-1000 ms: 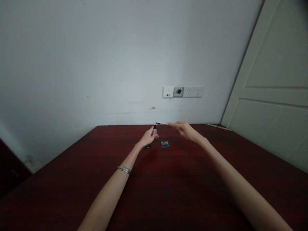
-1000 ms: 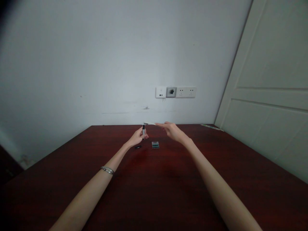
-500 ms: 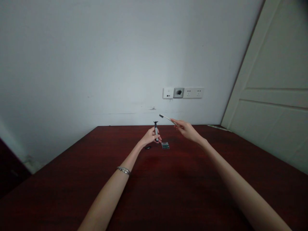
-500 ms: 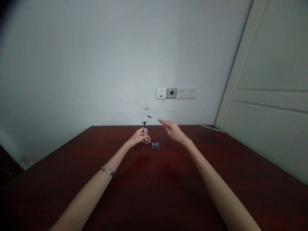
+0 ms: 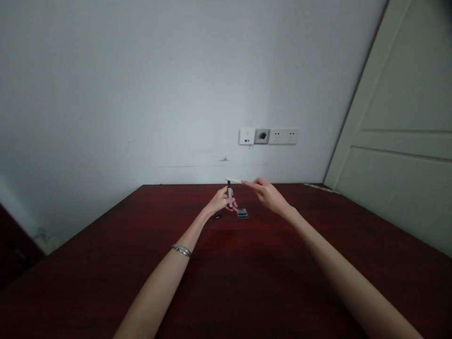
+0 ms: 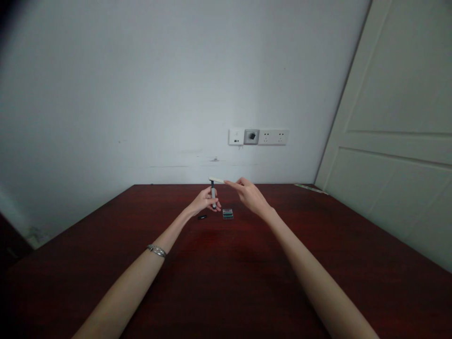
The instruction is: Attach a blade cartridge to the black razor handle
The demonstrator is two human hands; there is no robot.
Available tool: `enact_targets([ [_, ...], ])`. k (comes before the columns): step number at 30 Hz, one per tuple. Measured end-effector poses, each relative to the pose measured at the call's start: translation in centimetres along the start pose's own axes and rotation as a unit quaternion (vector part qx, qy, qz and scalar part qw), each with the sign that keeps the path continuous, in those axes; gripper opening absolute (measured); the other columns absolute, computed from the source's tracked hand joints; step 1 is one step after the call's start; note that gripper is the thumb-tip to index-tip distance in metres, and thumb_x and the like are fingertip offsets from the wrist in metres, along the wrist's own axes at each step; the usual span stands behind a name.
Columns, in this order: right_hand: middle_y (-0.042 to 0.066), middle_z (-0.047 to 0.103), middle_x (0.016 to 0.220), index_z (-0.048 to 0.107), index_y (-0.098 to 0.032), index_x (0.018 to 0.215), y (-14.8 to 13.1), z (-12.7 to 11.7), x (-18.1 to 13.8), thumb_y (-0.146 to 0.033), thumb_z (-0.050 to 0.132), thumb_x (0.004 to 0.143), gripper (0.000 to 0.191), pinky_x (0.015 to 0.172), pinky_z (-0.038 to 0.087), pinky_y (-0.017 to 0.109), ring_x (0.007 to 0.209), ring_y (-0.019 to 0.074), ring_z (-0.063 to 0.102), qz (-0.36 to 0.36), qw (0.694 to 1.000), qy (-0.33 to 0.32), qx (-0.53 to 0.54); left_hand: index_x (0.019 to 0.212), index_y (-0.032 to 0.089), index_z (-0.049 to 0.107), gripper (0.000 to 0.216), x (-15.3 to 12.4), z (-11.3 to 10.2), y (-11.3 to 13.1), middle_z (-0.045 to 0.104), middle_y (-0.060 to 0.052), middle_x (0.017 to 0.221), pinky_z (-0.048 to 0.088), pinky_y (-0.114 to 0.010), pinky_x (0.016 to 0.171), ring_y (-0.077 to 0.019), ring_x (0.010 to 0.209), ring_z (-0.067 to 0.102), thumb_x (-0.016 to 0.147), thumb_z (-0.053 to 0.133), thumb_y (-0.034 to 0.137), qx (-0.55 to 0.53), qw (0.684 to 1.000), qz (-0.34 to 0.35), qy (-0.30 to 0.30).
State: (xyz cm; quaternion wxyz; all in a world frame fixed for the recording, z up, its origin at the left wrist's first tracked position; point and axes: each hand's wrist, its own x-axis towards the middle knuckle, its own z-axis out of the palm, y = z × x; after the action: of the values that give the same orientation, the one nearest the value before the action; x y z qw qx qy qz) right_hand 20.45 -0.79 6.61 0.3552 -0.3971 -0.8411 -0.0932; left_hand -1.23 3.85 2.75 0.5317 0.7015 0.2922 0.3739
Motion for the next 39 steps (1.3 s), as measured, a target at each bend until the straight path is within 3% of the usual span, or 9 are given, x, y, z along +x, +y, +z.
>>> enact_targets([
  [9, 0.007, 0.053, 0.085, 0.054, -0.023, 0.127, 1.7, -0.3, -0.2, -0.014, 0.036, 0.088, 0.043, 0.073, 0.044, 0.029, 0.071, 0.0147, 0.051, 0.020, 0.999, 0.023, 0.020, 0.089, 0.017, 0.038, 0.027, -0.1, -0.3, -0.1, 0.065, -0.004, 0.067, 0.051, -0.024, 0.049, -0.0162, 0.056, 0.065, 0.076, 0.060, 0.023, 0.013, 1.000, 0.008, -0.015],
  [16, 0.006, 0.053, 0.084, 0.054, -0.023, 0.127, 0.5, -0.2, 0.2, -0.016, 0.037, 0.089, 0.042, 0.073, 0.044, 0.028, 0.072, 0.0142, 0.051, 0.006, 0.999, 0.019, 0.045, 0.092, 0.016, 0.038, 0.028, 0.2, -0.2, -0.2, 0.065, -0.005, 0.067, 0.051, -0.025, 0.050, -0.0169, 0.056, 0.066, 0.076, 0.060, 0.022, 0.016, 0.999, 0.010, -0.028],
  [22, 0.006, 0.055, 0.083, 0.056, -0.023, 0.124, 1.8, 0.0, -0.2, -0.017, 0.038, 0.088, 0.041, 0.073, 0.044, 0.029, 0.072, 0.0147, 0.053, 0.022, 0.998, 0.036, 0.053, 0.091, 0.016, 0.038, 0.025, -0.1, -0.3, 0.1, 0.066, -0.005, 0.068, 0.051, -0.022, 0.050, -0.0147, 0.057, 0.065, 0.077, 0.058, 0.019, 0.019, 1.000, 0.016, -0.013],
  [29, 0.006, 0.055, 0.083, 0.053, -0.025, 0.127, 0.6, -0.2, 0.1, -0.017, 0.039, 0.088, 0.042, 0.072, 0.044, 0.027, 0.070, 0.0138, 0.052, 0.002, 0.997, 0.030, 0.073, 0.092, 0.016, 0.039, 0.026, -0.1, -0.1, 0.3, 0.066, -0.004, 0.067, 0.050, -0.021, 0.050, -0.0137, 0.055, 0.065, 0.077, 0.059, 0.019, 0.022, 1.000, 0.014, -0.006],
  [35, 0.006, 0.056, 0.082, 0.055, -0.024, 0.126, 2.5, 0.4, -0.6, -0.017, 0.039, 0.088, 0.042, 0.072, 0.044, 0.029, 0.070, 0.0145, 0.052, 0.027, 0.997, 0.037, 0.065, 0.089, 0.016, 0.038, 0.025, -0.2, -0.7, 0.2, 0.066, -0.005, 0.070, 0.050, -0.022, 0.052, -0.0142, 0.058, 0.065, 0.077, 0.059, 0.021, 0.024, 0.999, 0.022, -0.020],
  [39, 0.007, 0.057, 0.085, 0.053, -0.024, 0.126, 1.9, 0.4, -0.4, -0.017, 0.039, 0.088, 0.042, 0.073, 0.044, 0.029, 0.072, 0.0146, 0.053, 0.016, 0.997, 0.035, 0.068, 0.091, 0.016, 0.038, 0.026, -0.1, -0.6, -0.1, 0.066, -0.005, 0.069, 0.049, -0.021, 0.050, -0.0142, 0.056, 0.065, 0.076, 0.059, 0.019, 0.031, 0.999, 0.014, -0.015],
])
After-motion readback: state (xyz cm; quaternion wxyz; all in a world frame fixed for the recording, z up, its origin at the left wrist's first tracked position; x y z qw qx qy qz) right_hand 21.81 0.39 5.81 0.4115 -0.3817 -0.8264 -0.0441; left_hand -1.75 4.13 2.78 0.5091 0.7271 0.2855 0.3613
